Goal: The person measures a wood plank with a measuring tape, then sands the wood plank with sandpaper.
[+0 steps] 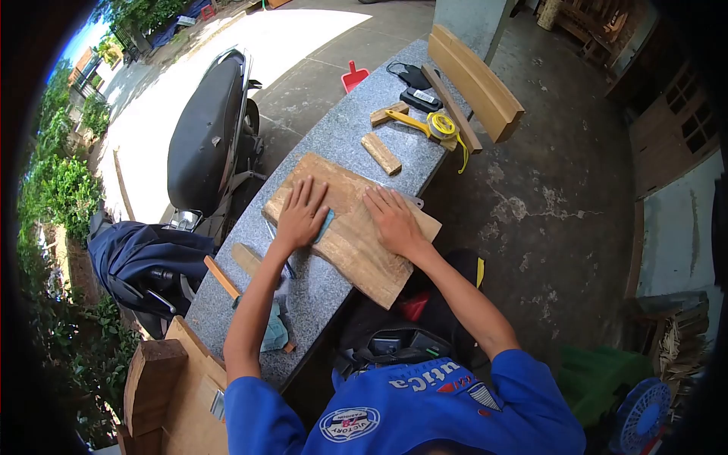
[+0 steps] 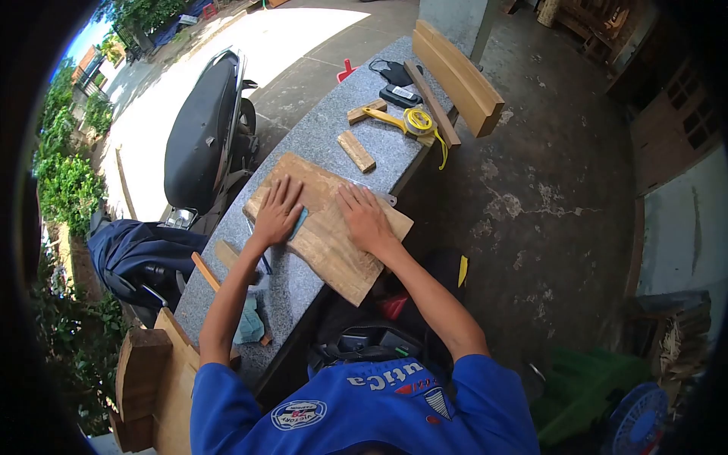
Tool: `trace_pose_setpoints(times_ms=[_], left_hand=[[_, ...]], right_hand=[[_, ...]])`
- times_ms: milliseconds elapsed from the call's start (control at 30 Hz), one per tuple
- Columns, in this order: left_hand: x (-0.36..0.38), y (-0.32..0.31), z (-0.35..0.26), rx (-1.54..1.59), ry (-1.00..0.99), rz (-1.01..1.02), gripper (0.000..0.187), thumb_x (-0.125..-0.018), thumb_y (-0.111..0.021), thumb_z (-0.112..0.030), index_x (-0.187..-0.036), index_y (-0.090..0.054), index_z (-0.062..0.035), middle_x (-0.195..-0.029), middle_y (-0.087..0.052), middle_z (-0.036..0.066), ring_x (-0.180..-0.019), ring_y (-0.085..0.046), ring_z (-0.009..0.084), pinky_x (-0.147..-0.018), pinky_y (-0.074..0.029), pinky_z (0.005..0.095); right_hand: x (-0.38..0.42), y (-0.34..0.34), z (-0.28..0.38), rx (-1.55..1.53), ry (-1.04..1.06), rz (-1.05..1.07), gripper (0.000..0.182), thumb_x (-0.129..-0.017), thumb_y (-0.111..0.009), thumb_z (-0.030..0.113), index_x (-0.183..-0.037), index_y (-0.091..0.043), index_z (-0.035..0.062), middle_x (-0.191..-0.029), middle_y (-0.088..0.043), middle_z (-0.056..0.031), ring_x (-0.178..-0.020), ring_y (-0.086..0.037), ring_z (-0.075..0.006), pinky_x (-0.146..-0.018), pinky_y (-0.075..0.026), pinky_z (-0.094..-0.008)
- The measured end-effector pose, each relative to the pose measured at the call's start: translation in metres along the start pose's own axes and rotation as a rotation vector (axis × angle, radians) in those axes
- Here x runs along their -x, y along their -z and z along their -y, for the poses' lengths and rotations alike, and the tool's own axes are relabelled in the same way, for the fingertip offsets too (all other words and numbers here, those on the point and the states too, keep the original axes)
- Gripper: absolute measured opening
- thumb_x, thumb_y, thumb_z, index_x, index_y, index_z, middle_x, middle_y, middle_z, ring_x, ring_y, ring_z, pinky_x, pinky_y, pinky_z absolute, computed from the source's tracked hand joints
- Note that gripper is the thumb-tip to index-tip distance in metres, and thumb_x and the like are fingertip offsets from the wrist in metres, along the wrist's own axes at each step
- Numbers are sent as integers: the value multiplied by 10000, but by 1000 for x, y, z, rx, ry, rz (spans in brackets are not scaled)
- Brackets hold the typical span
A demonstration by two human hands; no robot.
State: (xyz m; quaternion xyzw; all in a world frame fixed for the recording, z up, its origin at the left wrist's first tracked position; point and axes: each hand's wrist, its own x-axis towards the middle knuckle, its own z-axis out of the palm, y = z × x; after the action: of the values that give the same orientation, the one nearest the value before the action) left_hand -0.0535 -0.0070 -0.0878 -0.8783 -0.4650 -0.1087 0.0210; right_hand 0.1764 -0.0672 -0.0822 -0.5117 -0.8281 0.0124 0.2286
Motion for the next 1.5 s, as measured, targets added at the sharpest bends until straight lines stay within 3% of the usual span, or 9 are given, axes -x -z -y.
trace_pose_setpoints(times_ms=[67,300,433,567,767,967,1233,1333,1500], left_hand=[[-6,-15,50,-95,325,-44,505,-893,-343,-367,-1349,-282,-160,-1391,-233,171,-1282,-212,343,-1039,-159,415],[22,15,-71,245,-285,157,510,-895,-329,-384,-1353,-270,-167,-1408,-204,138,-1296,-196,303,-1057,-130,394],[19,17,-50,111,-130,112,508,-890,-344,-405,-1348,-290,-191,-1415,-188,131,-1305,-169,303,-1055,-122,403],[24,14,-19,32,36,54,492,-888,-353,-394,-1341,-308,-206,-1412,-198,131,-1294,-193,313,-1050,-135,409],[8,3,-32,61,-10,-36,474,-886,-362,-361,-1328,-328,-193,-1390,-245,141,-1274,-236,323,-1043,-160,423],[25,14,-89,209,-209,92,463,-891,-327,-329,-1341,-313,-220,-1414,-193,126,-1303,-182,294,-1054,-128,418],[3,-19,52,-117,281,-85,487,-894,-335,-359,-1353,-275,-210,-1378,-248,189,-1264,-242,354,-1026,-171,453],[0,-5,52,154,265,-39,516,-880,-384,-339,-1352,-269,-168,-1382,-223,204,-1268,-222,370,-1030,-169,444],[-8,40,46,735,119,-120,589,-804,-482,-223,-1345,-270,-122,-1380,-220,202,-1273,-207,364,-1042,-174,403]], right_hand=[[2,-3,1,12,-8,-9,474,-730,-442,35,-1198,-422,-38,-1291,-392,-162,-1232,-323,-301,-1039,-205,-415],[0,1,2,18,-22,35,492,-737,-453,36,-1224,-402,-14,-1318,-359,-146,-1242,-307,-296,-1035,-204,-412],[8,16,9,98,65,120,488,-769,-505,159,-1223,-409,9,-1305,-368,-148,-1243,-299,-290,-1046,-180,-418],[57,53,41,-276,268,258,565,-781,-552,324,-1248,-396,46,-1316,-358,-138,-1255,-287,-269,-1044,-187,-425],[75,39,49,167,298,263,570,-736,-540,202,-1262,-379,51,-1305,-384,-113,-1235,-335,-235,-1029,-227,-404],[85,28,49,34,249,112,491,-712,-515,114,-1192,-452,37,-1229,-442,-91,-1204,-374,-219,-1014,-258,-385],[87,32,48,-3,273,99,530,-609,-586,87,-1131,-495,65,-1157,-467,-66,-1164,-404,-208,-1004,-273,-374],[83,38,51,-12,244,204,666,-526,-679,132,-1155,-470,76,-1170,-447,-69,-1184,-375,-210,-1006,-263,-384],[63,69,48,-189,244,438,645,-578,-715,233,-1147,-467,60,-1175,-435,-106,-1164,-382,-246,-992,-272,-397]])
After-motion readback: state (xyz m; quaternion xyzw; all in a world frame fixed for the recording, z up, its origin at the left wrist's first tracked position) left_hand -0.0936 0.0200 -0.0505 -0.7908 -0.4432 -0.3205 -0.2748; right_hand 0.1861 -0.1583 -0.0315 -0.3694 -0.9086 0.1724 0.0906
